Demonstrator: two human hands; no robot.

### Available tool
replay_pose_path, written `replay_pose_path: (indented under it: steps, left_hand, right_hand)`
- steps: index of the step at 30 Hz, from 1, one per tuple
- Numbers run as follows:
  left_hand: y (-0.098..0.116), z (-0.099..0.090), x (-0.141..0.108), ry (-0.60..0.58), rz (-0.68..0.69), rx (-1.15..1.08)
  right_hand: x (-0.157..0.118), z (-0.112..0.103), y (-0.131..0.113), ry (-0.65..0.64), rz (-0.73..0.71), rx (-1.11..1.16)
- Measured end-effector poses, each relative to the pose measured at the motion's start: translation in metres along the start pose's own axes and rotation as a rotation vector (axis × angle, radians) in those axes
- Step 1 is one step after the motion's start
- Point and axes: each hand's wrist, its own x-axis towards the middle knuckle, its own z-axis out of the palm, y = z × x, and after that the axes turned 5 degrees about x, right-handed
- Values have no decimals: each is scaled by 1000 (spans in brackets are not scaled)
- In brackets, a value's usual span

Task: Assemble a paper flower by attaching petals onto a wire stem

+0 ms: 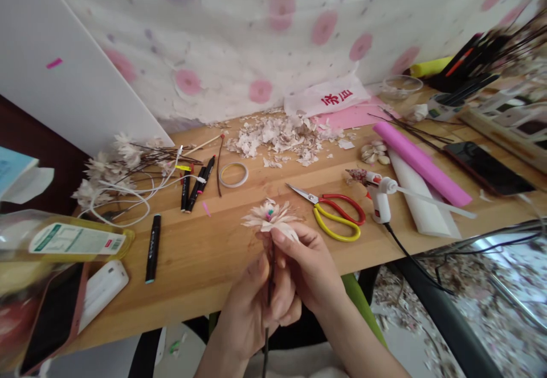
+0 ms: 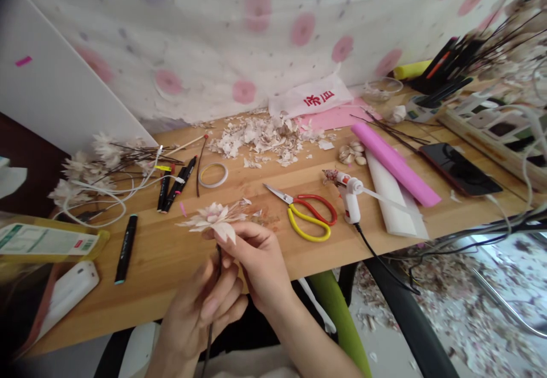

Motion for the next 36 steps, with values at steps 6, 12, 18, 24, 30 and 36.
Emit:
replay_pose_path:
  steps: [6,12,18,24,30,36]
  left_hand:
    - [3,-1,-11,241,-9,264]
    - [-2,-8,-12,153,-4,275]
    - [-8,-11,-6,-131,8,116]
    - [-12,-2,-9,-273,-49,-100]
    - [-25,4,-9,-253,-59,-224]
    - [2,6,-12,89,-21,454]
  right_hand:
    - [-1,-3,2,33,-40,8]
    - [-3,3,-2,-21,52,70]
    - [-6,4,-5,-97,106,106]
    - [-7,4,-3,-86,100,138]
    - [-9,5,-6,-80,125,147]
    - [-8,4,-10,-20,-29,91]
